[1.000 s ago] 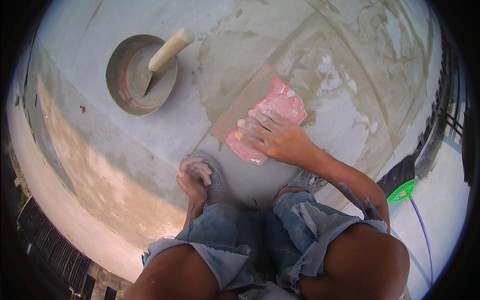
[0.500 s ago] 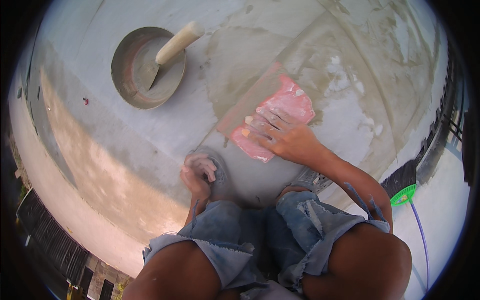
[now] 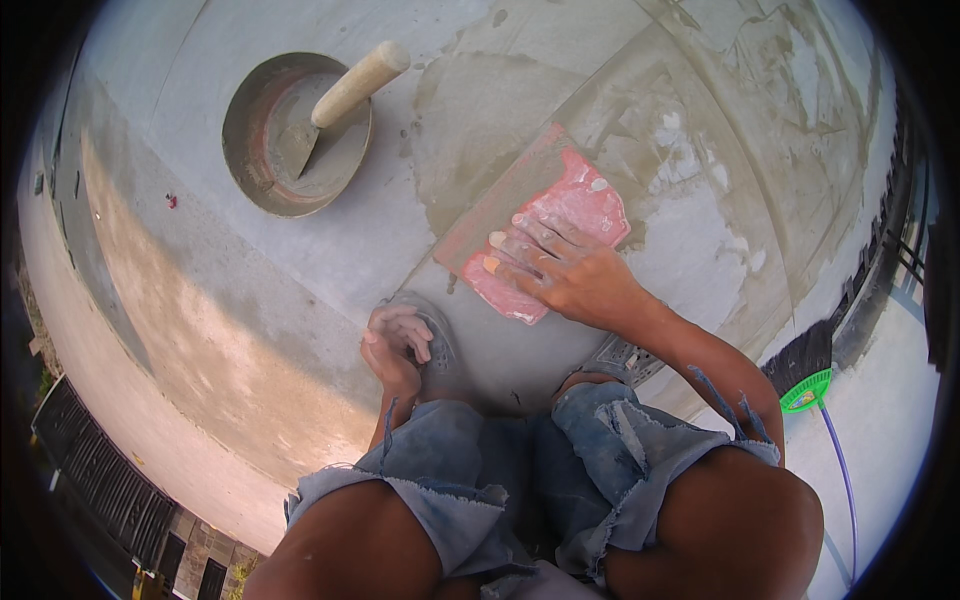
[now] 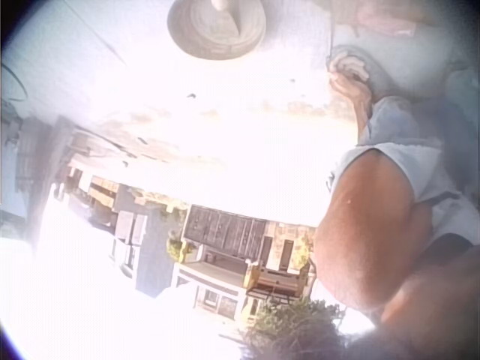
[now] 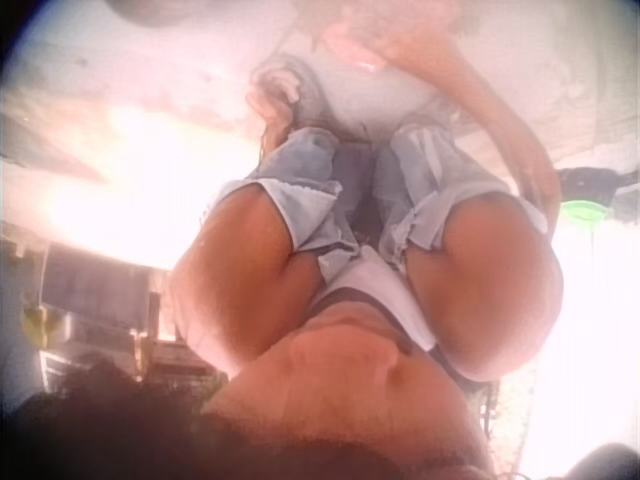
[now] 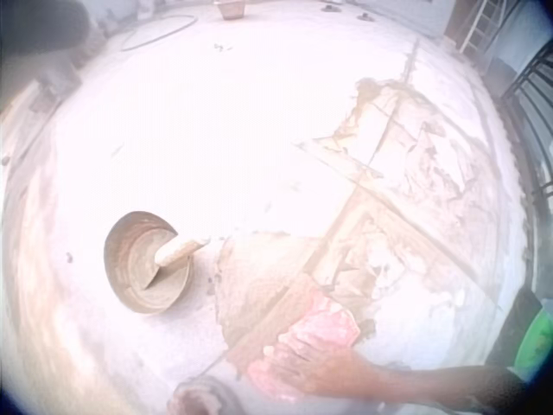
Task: The person applies and smooths a wet cement mixture on a concrete floor using a pink trowel. They repeatedly spread the material in overlapping strokes and occasionally scrape the trowel against a nearby bucket.
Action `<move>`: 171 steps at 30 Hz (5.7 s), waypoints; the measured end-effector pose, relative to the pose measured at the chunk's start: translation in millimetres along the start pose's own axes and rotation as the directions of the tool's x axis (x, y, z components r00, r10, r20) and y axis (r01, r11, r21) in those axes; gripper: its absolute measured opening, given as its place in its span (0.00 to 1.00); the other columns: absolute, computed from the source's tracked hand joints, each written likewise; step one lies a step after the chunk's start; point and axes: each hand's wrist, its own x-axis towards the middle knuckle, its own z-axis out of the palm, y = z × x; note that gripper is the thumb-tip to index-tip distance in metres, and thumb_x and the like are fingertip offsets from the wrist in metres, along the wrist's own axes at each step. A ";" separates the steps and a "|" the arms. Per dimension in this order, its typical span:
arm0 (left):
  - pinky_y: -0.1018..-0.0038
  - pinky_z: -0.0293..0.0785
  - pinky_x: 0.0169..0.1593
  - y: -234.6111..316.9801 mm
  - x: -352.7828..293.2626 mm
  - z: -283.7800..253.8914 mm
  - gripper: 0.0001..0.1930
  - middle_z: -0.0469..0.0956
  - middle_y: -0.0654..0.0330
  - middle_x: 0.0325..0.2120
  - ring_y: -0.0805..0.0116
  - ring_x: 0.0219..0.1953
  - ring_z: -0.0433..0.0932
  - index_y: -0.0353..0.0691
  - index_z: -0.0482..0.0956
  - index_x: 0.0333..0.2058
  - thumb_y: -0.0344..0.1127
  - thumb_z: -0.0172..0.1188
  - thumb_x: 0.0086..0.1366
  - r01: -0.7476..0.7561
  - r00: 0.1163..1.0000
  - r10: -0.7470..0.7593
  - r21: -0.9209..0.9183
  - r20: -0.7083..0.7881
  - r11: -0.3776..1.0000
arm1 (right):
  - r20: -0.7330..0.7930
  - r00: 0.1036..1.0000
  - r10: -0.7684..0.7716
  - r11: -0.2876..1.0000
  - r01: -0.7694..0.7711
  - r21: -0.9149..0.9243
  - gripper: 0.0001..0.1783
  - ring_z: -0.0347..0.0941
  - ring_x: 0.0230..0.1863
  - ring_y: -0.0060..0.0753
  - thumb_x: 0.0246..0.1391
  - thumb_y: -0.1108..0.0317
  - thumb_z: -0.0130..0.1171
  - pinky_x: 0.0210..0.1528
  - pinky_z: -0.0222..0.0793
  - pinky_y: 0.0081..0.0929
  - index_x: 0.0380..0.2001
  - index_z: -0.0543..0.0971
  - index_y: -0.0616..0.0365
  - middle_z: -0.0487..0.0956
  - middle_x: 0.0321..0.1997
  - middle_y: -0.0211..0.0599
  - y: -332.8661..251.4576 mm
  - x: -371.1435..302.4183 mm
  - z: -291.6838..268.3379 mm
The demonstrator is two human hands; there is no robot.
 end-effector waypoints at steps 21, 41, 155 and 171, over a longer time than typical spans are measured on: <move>0.80 0.61 0.17 -1.9 1.2 2.5 0.43 0.78 0.53 0.20 0.74 0.13 0.67 0.31 0.75 0.43 0.72 0.30 0.78 -0.048 0.999 0.047 -0.027 -0.011 0.999 | 0.007 1.000 0.011 1.000 -0.011 -0.003 0.22 0.74 0.68 0.49 0.56 0.62 0.60 0.72 0.68 0.47 0.55 0.84 0.51 0.78 0.67 0.38 -1.0 -0.2 0.4; 0.80 0.61 0.18 -2.1 0.7 2.3 0.43 0.78 0.53 0.20 0.74 0.13 0.68 0.31 0.75 0.43 0.73 0.30 0.77 -0.041 0.999 0.041 -0.019 -0.016 0.999 | 0.009 1.000 0.010 1.000 -0.010 0.001 0.22 0.74 0.68 0.49 0.56 0.62 0.60 0.72 0.68 0.47 0.54 0.84 0.51 0.78 0.67 0.38 -0.8 0.8 0.5; 0.79 0.62 0.19 3.6 0.3 3.7 0.45 0.78 0.54 0.21 0.73 0.15 0.69 0.31 0.77 0.43 0.75 0.31 0.76 -0.011 1.000 0.011 0.000 -0.020 1.000 | 0.084 0.991 0.107 0.990 -0.099 -0.100 0.23 0.78 0.63 0.55 0.52 0.64 0.63 0.66 0.73 0.47 0.53 0.84 0.52 0.80 0.62 0.41 -28.6 -7.1 -46.2; 0.79 0.63 0.20 4.1 -0.8 3.7 0.46 0.79 0.55 0.21 0.74 0.15 0.69 0.30 0.77 0.44 0.76 0.32 0.75 -0.017 1.000 0.016 -0.027 -0.013 1.000 | 0.054 0.982 0.183 0.979 -0.177 -0.105 0.20 0.80 0.61 0.50 0.52 0.67 0.63 0.60 0.77 0.41 0.50 0.85 0.52 0.84 0.58 0.38 9.8 15.7 -45.1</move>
